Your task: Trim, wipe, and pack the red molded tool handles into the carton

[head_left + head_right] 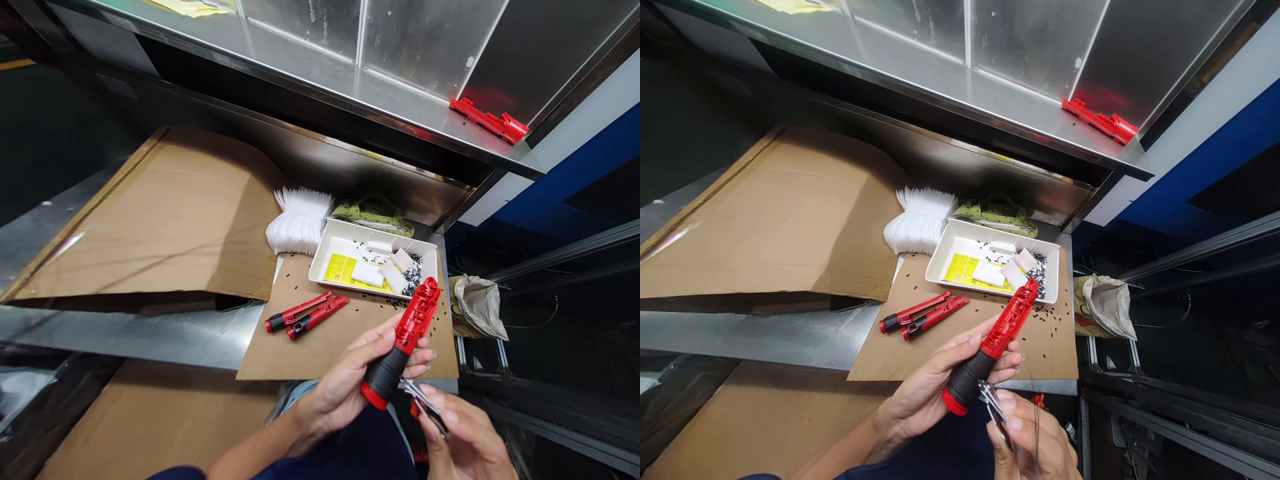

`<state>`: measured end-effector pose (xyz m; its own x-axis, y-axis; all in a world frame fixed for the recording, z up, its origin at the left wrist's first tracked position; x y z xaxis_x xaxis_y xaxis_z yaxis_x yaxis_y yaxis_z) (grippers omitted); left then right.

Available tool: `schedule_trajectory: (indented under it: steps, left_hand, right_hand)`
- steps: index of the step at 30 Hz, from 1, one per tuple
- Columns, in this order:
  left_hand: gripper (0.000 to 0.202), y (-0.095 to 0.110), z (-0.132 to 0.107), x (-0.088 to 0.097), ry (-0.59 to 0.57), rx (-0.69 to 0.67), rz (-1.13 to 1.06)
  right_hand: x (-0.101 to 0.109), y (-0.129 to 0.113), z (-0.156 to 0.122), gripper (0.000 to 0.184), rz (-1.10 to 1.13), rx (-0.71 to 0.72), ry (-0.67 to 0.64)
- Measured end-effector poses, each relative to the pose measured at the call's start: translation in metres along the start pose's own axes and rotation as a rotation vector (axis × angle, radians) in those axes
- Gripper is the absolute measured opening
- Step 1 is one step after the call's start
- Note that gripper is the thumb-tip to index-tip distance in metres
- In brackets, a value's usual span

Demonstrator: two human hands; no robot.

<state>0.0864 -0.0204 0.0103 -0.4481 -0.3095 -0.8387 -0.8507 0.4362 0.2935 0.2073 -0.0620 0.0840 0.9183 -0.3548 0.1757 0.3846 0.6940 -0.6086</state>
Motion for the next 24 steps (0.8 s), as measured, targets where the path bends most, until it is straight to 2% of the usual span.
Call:
schedule_trajectory:
  steps: [3,9,19,24]
  left_hand:
    - [0.038,0.0,0.001,0.002,-0.005,-0.002,-0.016]
    - [0.06,-0.002,0.004,0.006,-0.015,0.013,-0.049]
    - [0.049,-0.001,0.001,0.001,-0.026,0.011,-0.031]
    - [0.047,-0.001,0.0,-0.001,-0.038,0.021,-0.035]
  right_hand:
    - [0.004,0.001,0.003,0.02,-0.021,-0.021,-0.003]
    - [-0.012,-0.007,0.008,0.015,0.001,-0.038,0.034]
    - [-0.016,-0.012,0.01,0.014,0.015,-0.061,0.054]
    - [-0.006,-0.007,0.004,0.017,-0.018,-0.012,0.013]
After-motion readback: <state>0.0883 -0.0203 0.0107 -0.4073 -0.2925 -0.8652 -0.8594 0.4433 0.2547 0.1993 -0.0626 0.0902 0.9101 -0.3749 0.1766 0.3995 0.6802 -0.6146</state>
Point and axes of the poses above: each hand's wrist, its own z-axis towards the middle knuckle, its own x-axis out of the back of the hand, y = z × x, the point moved 9 cm from there along z, towards the middle knuckle, and after that the axes turned 11 degrees about y, right-handed, at the moved point
